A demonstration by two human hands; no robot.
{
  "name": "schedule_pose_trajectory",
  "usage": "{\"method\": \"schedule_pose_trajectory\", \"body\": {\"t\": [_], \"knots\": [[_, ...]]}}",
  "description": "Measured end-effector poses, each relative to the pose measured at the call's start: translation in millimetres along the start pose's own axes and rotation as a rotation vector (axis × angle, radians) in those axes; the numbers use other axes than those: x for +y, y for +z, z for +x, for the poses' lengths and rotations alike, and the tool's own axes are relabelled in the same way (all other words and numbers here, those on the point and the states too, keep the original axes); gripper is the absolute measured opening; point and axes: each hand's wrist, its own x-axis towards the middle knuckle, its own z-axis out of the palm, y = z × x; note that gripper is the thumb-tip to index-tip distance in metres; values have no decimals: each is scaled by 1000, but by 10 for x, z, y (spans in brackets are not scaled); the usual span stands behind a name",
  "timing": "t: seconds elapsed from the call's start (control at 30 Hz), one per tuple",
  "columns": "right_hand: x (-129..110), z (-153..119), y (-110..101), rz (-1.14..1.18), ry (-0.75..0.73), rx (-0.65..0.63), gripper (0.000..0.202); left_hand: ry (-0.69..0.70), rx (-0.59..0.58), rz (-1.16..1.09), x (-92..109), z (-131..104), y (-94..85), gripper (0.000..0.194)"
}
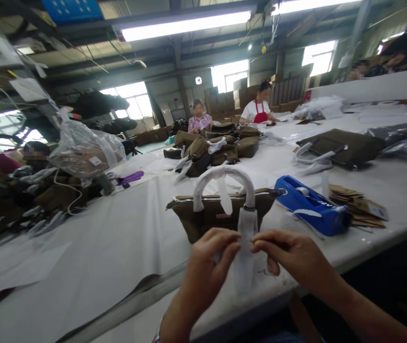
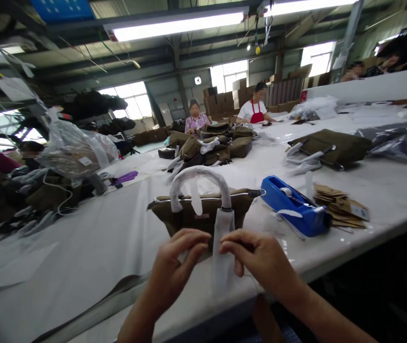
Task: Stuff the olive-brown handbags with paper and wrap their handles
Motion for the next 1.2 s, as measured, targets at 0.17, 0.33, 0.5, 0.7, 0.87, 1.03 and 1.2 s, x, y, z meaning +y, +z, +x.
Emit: {"method": "schedule_pose_trajectory", "body": {"t": [0.17,0.33,0.5,0.7,0.87,1.03,1.2], "knots": [[-145,405,215,-313,-234,259,21,-68,436,197,-444,314,-463,21],[-233,861,493,-479,-372,297,20,-88,170,39,-740,643,-649,31],[-224,1083,649,-433,-428,157,26,-34,-27,36,-745,745,-750,42],[-159,1217,690,-271,-400,-15,20,136,-113,176,-666,808,-851,36],[-264,1170,604,-254,-362,-79,26,156,-93,358,-639,743,-931,29],[-258,892,441,-406,-354,-111,13,56,195,277,-655,483,-986,17],[-15,647,519,-542,-401,-71,42,-107,411,-65,-627,276,-846,18]]}}
